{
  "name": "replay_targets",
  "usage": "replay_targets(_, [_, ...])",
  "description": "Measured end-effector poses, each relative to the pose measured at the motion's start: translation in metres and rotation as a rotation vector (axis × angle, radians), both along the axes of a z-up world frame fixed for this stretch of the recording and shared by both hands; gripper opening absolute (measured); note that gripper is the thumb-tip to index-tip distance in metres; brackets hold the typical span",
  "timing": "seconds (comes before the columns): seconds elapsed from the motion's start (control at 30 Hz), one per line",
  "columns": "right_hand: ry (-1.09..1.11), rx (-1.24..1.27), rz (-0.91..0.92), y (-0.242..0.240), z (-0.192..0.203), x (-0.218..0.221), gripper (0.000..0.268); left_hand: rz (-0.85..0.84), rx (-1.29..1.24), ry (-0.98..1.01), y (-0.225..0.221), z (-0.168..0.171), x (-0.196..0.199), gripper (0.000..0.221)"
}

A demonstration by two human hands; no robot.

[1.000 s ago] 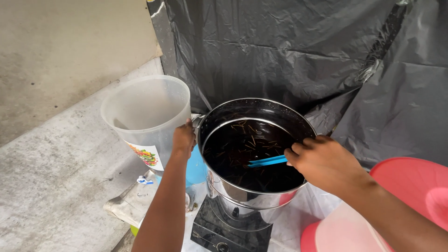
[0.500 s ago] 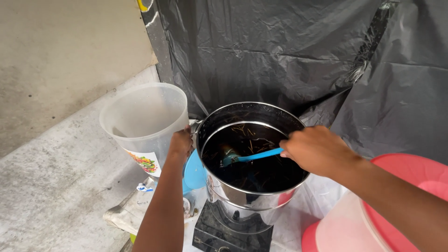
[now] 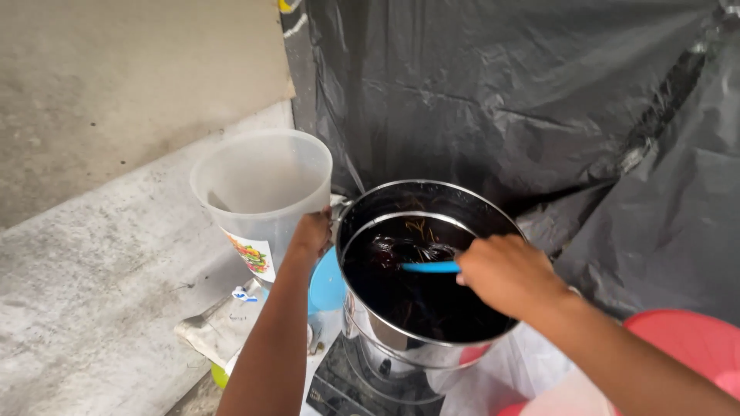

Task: Filtering liquid into a dispenser and then ladling it into a pot with tea leaves to brew tea

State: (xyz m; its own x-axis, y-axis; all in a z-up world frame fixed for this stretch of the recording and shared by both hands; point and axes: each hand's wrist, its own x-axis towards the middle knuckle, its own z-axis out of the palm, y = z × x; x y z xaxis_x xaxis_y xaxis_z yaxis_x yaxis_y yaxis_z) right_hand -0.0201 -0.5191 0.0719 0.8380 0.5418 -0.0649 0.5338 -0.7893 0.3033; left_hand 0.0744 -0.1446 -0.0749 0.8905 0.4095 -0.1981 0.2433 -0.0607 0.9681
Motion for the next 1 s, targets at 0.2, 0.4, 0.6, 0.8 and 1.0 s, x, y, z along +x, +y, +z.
replay_targets(0.2, [0.010, -0.104, 0.117, 0.003, 0.029, -0.019, 0.035, 0.025, -0.081, -0.022, -0.003, 0.002, -0.004, 0.055])
replay_targets(0.4, [0.100, 0.002, 0.050, -0.018, 0.038, -0.008, 0.033, 0.016, -0.098, -0.024, -0.006, 0.010, -0.012, 0.053])
replay_targets(0.6, [0.086, -0.088, 0.217, -0.019, 0.022, -0.006, 0.036, 0.025, -0.050, -0.014, 0.001, -0.008, 0.006, 0.051])
replay_targets(0.8, [0.028, -0.118, 0.371, -0.018, 0.002, -0.006, 0.037, 0.041, -0.047, 0.008, 0.000, -0.002, -0.005, 0.050])
replay_targets(1.0, [-0.237, -0.094, 0.422, -0.013, -0.017, -0.002, 0.024, 0.048, 0.002, 0.003, 0.000, -0.007, 0.006, 0.051])
